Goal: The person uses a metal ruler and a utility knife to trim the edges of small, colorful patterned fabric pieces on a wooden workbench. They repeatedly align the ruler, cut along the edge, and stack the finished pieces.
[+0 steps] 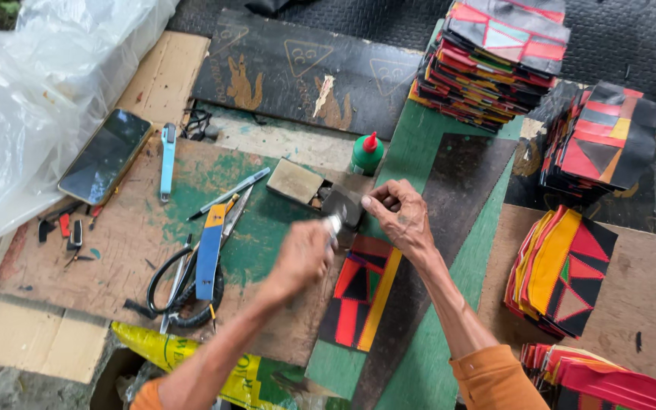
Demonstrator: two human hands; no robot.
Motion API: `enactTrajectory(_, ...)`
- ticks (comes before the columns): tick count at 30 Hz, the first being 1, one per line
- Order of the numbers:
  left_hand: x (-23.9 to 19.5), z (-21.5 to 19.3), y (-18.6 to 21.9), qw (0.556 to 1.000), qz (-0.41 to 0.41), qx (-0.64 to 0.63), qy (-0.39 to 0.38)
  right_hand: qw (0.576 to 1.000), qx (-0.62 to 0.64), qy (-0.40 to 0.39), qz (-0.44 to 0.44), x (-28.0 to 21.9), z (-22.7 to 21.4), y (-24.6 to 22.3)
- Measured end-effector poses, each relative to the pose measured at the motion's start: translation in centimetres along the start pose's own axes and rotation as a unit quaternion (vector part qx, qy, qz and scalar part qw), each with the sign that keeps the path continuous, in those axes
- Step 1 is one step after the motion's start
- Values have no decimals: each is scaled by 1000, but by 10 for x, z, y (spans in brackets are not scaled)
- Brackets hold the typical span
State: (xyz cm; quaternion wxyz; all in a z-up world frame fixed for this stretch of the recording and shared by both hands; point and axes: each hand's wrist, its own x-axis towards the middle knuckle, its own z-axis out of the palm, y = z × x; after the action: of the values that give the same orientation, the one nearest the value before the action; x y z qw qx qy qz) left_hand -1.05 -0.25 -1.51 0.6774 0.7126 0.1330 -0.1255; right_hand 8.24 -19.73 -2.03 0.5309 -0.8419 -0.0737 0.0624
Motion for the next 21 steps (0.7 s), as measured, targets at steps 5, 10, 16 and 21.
enactTrajectory(5, 3, -2, -27, 983, 89, 132, 86, 999, -14, 8, -43, -3, 1, 5)
enactTrajectory(10, 15, -8, -33, 989, 50, 120, 70, 998, -13, 17, -54, 3, 0, 6)
enactTrajectory(16, 11, -5, -15, 984, 25, 169, 56, 998, -26, 17, -46, 4, -1, 3)
enactTrajectory(21, 0, -2, 5, 986, 12, 154, 61, 1000, -7, 7, -20, 3, 0, 2)
